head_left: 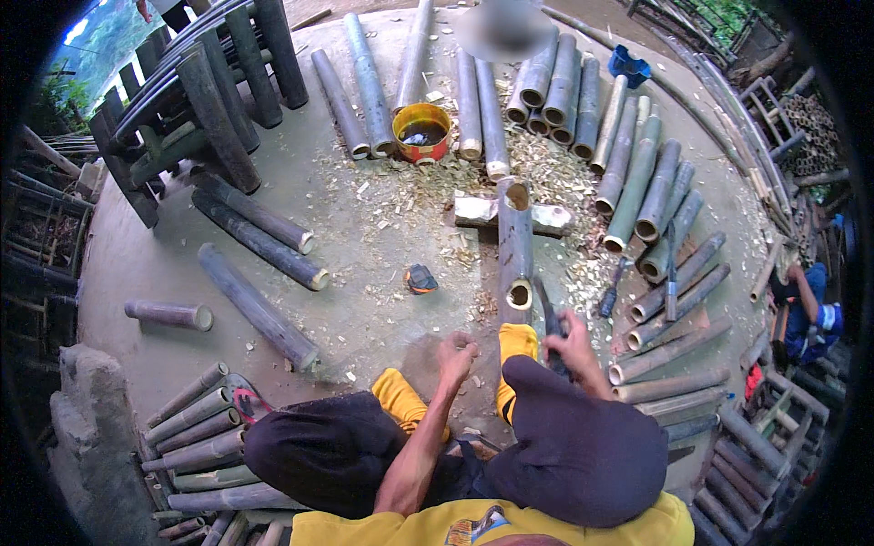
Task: The person uses a saw to cut notches into bamboo poles and then uses a drawknife to shave and smooth the interior of the holes. They move and position different bamboo poles on a wooden support.
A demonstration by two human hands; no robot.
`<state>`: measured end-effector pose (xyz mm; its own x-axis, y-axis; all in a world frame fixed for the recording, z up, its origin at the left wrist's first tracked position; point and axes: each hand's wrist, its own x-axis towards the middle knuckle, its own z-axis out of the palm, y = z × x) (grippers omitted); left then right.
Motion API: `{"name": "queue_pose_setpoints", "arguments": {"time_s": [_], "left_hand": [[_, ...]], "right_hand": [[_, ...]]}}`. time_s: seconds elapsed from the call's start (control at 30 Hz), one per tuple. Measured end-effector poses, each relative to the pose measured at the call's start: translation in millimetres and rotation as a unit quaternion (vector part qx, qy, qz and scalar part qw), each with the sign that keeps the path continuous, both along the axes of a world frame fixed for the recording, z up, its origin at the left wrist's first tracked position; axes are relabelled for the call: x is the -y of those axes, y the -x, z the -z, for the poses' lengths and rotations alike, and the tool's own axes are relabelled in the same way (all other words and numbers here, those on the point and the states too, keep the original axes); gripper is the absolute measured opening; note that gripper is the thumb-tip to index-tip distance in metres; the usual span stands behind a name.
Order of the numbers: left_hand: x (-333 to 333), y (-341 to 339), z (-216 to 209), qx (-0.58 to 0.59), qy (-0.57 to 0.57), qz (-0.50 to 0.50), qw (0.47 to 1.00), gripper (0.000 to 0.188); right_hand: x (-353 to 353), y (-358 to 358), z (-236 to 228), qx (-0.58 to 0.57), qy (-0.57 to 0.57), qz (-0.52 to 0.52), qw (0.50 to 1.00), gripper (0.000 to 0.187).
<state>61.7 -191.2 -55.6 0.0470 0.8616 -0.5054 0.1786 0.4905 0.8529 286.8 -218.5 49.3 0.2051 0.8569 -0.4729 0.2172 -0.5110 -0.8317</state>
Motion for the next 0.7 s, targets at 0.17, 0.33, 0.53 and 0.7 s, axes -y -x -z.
{"name": "queue_pose_setpoints", "arguments": {"time_s": [0.17, 0.33, 0.53, 0.7], "left_hand": [[-14, -8, 15, -0.017, 0.021, -0.006, 1.000, 0.011], [-35, -2, 18, 0.003, -0.006, -0.005, 1.000, 0.014], [-59, -3, 10, -0.083, 0.023, 0.008, 0.996, 0.017], [-70, -7, 11, -0.079, 0.002, 0.005, 0.997, 0.018]], "right_hand": [[-124, 14, -56, -0.281, -0.057, 0.011, 0.958, 0.057], [-247, 19, -25, 0.138, -0.179, -0.153, 0.962, 0.059], [-408, 47, -6, 0.260, -0.281, -0.261, 0.886, 0.041], [-473, 65, 27, 0.377, -0.238, -0.359, 0.820, 0.034]]}}
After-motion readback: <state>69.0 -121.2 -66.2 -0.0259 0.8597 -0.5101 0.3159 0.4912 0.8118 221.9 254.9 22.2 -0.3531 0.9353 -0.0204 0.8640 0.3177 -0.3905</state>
